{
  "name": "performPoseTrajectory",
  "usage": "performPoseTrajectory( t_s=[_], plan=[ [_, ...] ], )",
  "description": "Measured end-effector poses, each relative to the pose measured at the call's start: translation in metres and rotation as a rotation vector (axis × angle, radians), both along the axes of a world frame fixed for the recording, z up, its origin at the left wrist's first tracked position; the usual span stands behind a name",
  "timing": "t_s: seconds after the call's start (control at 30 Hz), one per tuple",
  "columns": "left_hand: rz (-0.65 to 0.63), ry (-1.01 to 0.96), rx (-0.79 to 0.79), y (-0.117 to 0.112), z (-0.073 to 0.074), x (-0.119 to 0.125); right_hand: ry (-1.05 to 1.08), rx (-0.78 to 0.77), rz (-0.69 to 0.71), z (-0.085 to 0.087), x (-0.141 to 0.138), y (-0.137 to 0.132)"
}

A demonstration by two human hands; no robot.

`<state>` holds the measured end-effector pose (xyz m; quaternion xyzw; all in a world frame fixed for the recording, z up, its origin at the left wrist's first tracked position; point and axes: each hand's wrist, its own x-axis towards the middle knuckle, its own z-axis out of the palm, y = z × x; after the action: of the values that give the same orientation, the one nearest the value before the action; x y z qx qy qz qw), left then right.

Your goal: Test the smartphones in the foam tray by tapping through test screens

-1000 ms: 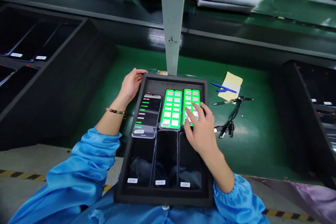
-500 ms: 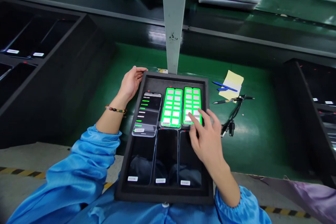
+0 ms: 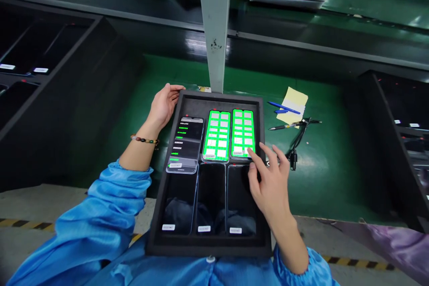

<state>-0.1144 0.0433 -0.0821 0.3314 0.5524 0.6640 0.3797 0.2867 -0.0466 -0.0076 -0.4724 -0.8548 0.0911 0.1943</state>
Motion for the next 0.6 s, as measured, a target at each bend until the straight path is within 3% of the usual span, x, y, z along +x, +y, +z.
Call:
performPoseTrajectory(
  t_s=[0.2,0.37,0.6],
  plan=[
    [0.021,0.011,-0.006,0.0,0.001,0.001,0.068,-0.003,0.06,-0.004,0.005,-0.007],
    [0.021,-0.001,-0.013,0.001,0.001,0.001,0.094,0.004,-0.041,-0.009,0.013,-0.01],
    [0.012,-0.018,0.014,0.002,-0.002,0.0,0.106,-0.063,0.056,-0.012,0.002,0.0]
  ],
)
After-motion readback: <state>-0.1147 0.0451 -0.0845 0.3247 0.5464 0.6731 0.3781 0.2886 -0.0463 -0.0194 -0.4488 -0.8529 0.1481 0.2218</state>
